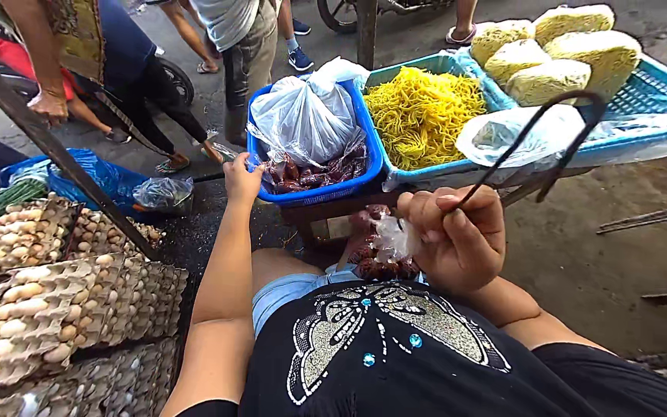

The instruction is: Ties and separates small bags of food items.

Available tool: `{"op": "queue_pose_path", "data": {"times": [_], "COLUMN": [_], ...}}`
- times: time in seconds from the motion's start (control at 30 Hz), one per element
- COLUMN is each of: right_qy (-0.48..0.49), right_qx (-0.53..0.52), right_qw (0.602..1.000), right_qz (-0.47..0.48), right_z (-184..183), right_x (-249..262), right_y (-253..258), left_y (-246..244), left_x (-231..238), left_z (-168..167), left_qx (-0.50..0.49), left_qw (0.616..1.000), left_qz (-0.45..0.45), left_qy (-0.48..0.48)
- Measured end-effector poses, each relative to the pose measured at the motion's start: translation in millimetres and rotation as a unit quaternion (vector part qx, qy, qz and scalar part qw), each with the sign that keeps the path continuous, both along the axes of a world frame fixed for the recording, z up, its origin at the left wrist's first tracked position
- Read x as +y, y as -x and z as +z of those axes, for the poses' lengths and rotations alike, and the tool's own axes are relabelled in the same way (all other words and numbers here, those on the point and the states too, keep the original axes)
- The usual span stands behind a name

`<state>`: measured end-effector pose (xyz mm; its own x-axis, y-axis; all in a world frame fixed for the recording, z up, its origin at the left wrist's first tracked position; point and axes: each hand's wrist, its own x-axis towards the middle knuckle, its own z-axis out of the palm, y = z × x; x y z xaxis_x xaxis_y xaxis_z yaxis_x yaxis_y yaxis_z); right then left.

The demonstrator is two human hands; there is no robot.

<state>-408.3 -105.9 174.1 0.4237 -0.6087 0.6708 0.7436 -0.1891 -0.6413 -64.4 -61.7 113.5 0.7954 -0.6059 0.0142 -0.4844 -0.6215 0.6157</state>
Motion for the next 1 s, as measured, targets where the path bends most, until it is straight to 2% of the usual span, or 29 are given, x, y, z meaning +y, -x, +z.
{"op": "queue_pose_path", "data": {"times": [0.1,0.17,0.33,0.4,0.53,0.63,0.9,1.0], "right_qy": [-0.002,-0.010,-0.032,-0.030,-0.026,-0.027,-0.047,-0.059], "right_qx": [0.021,0.034,0.067,0.085,0.117,0.123,0.132,0.130], "right_qw": [1.000,0.999,0.996,0.995,0.992,0.992,0.990,0.990], "right_qz": [0.015,0.025,0.048,0.046,0.028,0.018,0.007,0.001], "right_z": [-5,-9,-18,-19,-18,-19,-21,-23], "right_x": [-1,-3,-2,-1,2,2,2,2], "right_y": [-4,-9,-25,-30,-35,-36,-31,-33], "left_y": [9,34,119,143,163,167,174,175], "left_x": [5,17,43,50,58,58,51,49], "left_z": [2,15,46,54,66,61,48,46], "left_qx": [-0.021,-0.065,-0.156,-0.123,-0.026,-0.018,-0.100,-0.126], "left_qw": [0.998,0.988,0.926,0.908,0.886,0.878,0.857,0.848], "left_qz": [-0.037,-0.100,-0.259,-0.308,-0.394,-0.411,-0.390,-0.404], "left_qy": [0.037,0.093,0.226,0.255,0.242,0.243,0.321,0.318]}}
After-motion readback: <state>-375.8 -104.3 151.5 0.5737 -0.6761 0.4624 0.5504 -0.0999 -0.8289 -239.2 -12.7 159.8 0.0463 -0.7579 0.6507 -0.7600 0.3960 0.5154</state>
